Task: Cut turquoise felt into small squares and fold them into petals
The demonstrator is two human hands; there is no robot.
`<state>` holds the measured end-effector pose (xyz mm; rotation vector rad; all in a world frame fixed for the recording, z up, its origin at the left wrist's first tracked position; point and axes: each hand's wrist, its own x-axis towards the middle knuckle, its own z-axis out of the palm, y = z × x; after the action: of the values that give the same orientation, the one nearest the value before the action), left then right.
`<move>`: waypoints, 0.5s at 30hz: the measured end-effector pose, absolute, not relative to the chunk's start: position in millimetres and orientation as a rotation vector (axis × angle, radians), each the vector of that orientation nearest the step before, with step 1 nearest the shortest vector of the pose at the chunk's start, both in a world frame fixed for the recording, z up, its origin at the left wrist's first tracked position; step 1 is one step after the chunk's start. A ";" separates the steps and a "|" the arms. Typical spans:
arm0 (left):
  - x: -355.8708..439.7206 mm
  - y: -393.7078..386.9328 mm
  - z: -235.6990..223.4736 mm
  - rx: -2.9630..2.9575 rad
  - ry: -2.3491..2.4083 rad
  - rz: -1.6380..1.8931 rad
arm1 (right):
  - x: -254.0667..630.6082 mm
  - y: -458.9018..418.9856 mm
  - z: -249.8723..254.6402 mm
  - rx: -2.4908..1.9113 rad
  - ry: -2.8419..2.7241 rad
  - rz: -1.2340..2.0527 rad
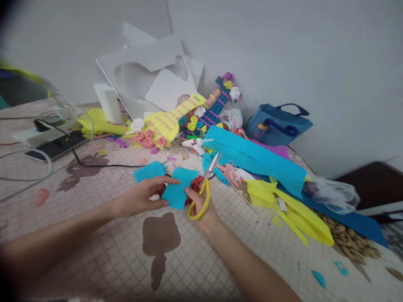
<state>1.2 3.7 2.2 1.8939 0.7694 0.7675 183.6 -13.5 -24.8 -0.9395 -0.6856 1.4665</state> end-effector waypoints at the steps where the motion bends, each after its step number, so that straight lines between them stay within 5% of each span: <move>1: 1.3 3.8 2.3 1.893 0.768 0.768 | 184.1 -12.8 -27.1 -0.948 -0.680 1.448; 15: -7.7 9.3 7.6 1.949 0.589 0.662 | 190.2 -9.7 -30.5 -0.897 -0.669 1.466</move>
<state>-7.7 9.3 7.6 1.9489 0.5888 0.6622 190.2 -9.7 -30.5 -0.8973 -0.6692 1.4657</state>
